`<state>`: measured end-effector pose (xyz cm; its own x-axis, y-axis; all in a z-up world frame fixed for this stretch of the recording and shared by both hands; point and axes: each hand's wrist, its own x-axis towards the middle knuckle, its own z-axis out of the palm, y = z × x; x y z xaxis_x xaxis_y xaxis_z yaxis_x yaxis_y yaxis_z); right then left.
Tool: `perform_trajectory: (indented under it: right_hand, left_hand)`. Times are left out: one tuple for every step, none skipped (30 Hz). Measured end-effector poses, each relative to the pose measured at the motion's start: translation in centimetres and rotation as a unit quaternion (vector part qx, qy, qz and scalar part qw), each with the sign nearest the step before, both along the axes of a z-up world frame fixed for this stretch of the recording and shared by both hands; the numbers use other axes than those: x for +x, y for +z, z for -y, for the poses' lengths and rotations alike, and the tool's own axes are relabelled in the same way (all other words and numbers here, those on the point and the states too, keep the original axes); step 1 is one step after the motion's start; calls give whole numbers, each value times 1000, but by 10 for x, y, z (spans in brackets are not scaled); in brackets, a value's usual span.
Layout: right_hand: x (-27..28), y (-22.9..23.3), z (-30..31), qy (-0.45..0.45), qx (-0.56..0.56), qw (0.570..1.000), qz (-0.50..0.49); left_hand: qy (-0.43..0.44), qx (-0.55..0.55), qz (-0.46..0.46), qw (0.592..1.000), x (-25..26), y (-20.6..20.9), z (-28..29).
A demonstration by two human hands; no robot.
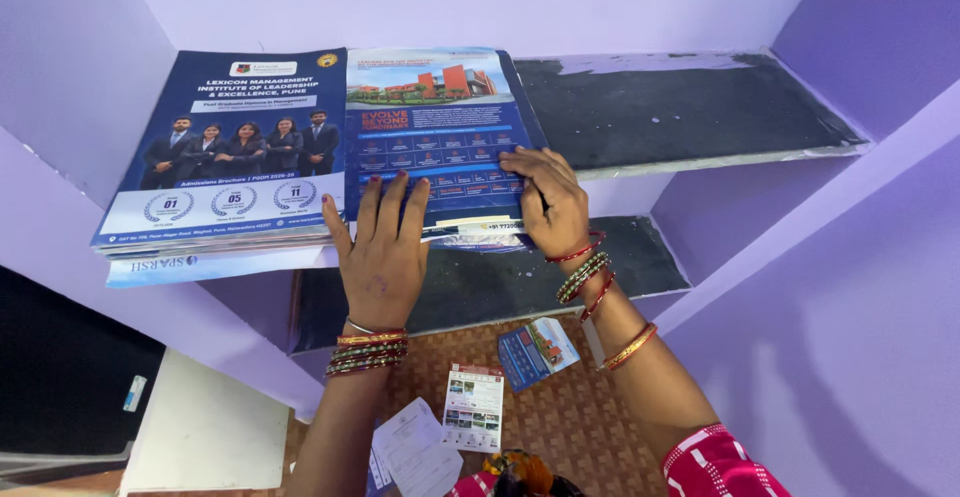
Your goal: The person gathers various educational brochures and papers from the floor, organizes them into stacks, and places the stacks onto a shelf.
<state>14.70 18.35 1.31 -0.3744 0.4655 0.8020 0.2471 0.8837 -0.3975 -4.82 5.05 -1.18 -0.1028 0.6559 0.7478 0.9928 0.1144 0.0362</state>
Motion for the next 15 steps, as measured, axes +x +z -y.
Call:
perform_trajectory:
  right_hand:
    - [-1,0,-2,3,2,1000,2]
    - [-1,1,-4,6,4,1000,3]
    - [-1,1,-5,9,3,1000,5]
    - [-1,2,-5,10,-2,1000,2]
    - [-2,3,-4,14,-6,1000,1]
    - [0,5,-2,19,-6,1000,2]
    - [3,8,0,23,-14,1000,16]
    - [6,13,3,26,-21,999,30]
    - [9,18,6,21,3,999,43]
    - [11,23,12,17,26,998,54]
    - [15,27,21,-12,19,999,49]
    - [22,29,33,-42,12,998,45]
    - [29,31,43,-30,60,998,19]
    - [35,30,52,-17,105,994,-10]
    - [37,23,62,7,85,996,-31]
  left_hand:
    - [2,-1,1,1000,0,0,0]
    - [1,8,-7,1000,-1,0,-1]
    - [1,17,-14,1000,-1,0,-1]
    - [4,16,-13,1000,0,0,-1]
    - [-2,19,-7,1000,0,1,-2]
    - [-7,22,-2,1000,1,3,-1]
    - [1,21,0,1000,1,6,1]
    - [-17,9,11,1000,2,9,3]
    - [-31,-2,23,999,3,12,7]
    - [-19,-2,24,1000,5,13,12]
    - [-36,31,31,998,8,11,20]
    - [-53,64,37,996,10,6,27]
    - [-25,62,43,997,15,-1,36]
    - [-34,81,45,995,20,-13,47]
    - [-32,99,50,993,26,-32,63]
